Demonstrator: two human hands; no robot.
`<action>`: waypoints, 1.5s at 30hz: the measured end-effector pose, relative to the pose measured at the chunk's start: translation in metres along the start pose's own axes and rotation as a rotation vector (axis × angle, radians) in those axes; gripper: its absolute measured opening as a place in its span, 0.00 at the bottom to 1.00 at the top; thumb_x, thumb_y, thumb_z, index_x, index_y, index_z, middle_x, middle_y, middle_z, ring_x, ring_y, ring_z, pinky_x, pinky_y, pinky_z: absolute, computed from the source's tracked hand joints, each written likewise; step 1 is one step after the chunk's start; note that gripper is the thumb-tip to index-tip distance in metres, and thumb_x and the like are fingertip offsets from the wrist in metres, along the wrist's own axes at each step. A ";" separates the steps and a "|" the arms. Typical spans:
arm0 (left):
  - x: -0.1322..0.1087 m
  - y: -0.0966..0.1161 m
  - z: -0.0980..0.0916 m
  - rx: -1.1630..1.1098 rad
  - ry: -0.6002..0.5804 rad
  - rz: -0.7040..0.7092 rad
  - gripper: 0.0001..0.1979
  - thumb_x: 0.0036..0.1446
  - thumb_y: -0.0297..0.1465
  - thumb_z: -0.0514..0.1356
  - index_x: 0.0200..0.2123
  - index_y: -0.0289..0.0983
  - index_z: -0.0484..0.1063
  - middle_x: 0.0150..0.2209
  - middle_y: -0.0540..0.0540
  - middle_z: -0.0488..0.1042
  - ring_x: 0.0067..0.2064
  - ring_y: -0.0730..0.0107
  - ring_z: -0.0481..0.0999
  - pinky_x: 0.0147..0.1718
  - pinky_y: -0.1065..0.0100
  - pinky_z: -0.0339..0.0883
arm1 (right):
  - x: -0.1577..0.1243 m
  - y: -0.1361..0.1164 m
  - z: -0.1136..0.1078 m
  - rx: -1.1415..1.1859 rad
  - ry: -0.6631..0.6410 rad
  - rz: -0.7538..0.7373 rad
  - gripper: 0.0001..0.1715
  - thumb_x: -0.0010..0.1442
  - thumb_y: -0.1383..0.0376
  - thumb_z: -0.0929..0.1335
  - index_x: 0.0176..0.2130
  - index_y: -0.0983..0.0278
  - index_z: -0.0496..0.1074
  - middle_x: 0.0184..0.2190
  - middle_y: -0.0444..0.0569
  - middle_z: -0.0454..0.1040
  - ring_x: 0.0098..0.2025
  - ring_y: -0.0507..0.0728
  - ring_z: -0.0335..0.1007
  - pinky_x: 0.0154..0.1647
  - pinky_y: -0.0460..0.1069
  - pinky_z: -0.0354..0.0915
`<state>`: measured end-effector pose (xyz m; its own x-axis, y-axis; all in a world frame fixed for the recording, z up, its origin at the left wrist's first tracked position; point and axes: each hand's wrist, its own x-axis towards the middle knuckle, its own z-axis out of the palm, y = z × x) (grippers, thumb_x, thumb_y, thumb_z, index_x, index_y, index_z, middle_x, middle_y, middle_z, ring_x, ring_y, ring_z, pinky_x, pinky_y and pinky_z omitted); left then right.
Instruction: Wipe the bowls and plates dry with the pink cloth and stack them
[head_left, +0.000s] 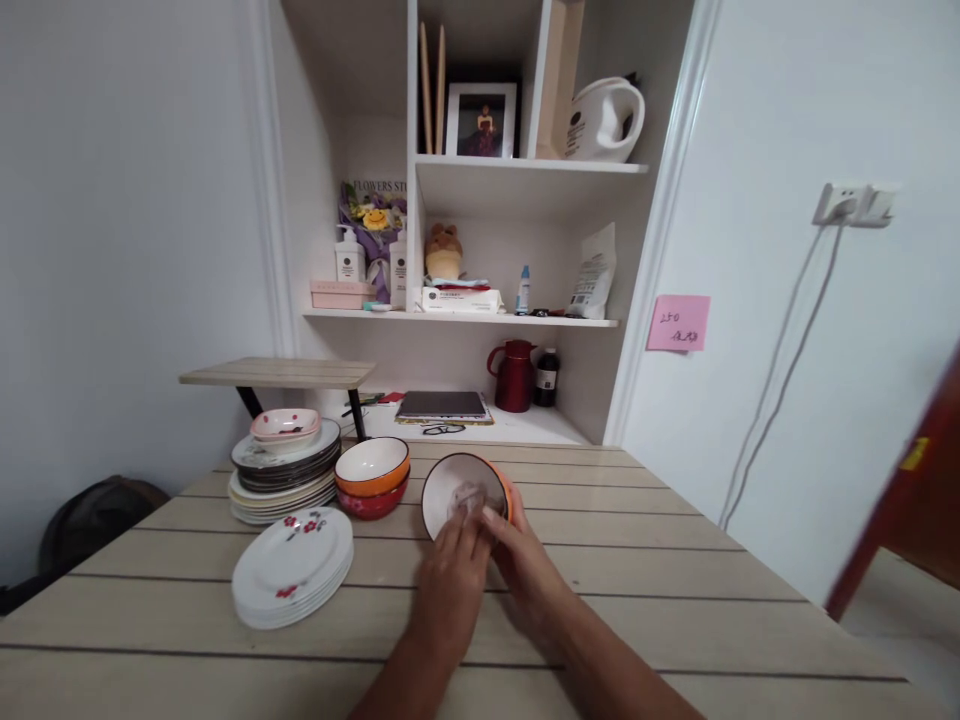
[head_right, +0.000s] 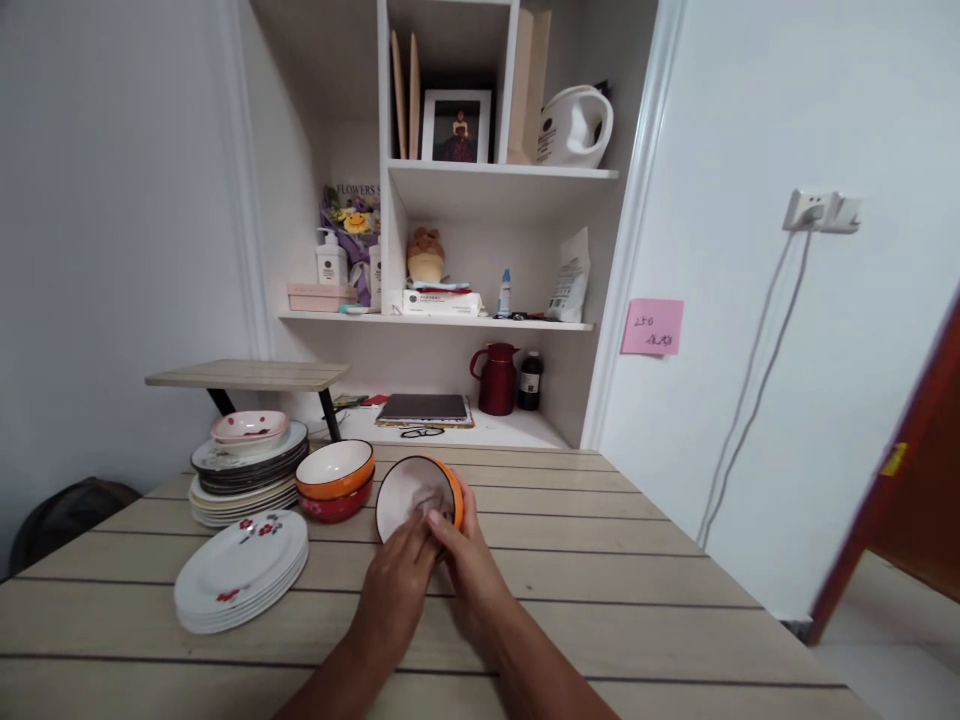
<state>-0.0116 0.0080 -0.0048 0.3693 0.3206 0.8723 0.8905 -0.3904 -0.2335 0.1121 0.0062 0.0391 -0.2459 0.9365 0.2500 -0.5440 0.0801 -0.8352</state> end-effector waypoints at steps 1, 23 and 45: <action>0.002 0.002 -0.001 -0.017 0.009 0.022 0.18 0.67 0.24 0.48 0.56 0.35 0.70 0.54 0.42 0.77 0.54 0.60 0.76 0.49 0.60 0.75 | 0.001 0.003 0.001 -0.021 0.045 -0.021 0.44 0.56 0.56 0.73 0.65 0.49 0.55 0.53 0.47 0.75 0.56 0.61 0.69 0.62 0.58 0.57; 0.002 0.004 -0.008 -0.049 -0.010 0.044 0.14 0.65 0.24 0.53 0.49 0.37 0.74 0.52 0.44 0.79 0.50 0.61 0.79 0.43 0.62 0.75 | -0.002 -0.042 -0.032 -0.120 -0.201 0.214 0.44 0.55 0.55 0.75 0.65 0.50 0.57 0.51 0.50 0.76 0.45 0.61 0.74 0.43 0.56 0.68; 0.016 0.007 -0.013 -0.150 0.056 0.265 0.11 0.66 0.27 0.54 0.45 0.41 0.75 0.53 0.49 0.78 0.55 0.63 0.74 0.60 0.52 0.61 | 0.002 -0.067 -0.048 -0.281 -0.041 0.202 0.32 0.54 0.56 0.72 0.57 0.56 0.69 0.44 0.48 0.80 0.43 0.60 0.72 0.40 0.51 0.63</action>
<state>-0.0035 -0.0008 0.0127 0.5648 0.1443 0.8125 0.7145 -0.5782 -0.3939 0.1866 0.0189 0.0724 -0.3612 0.9290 0.0810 -0.2402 -0.0087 -0.9707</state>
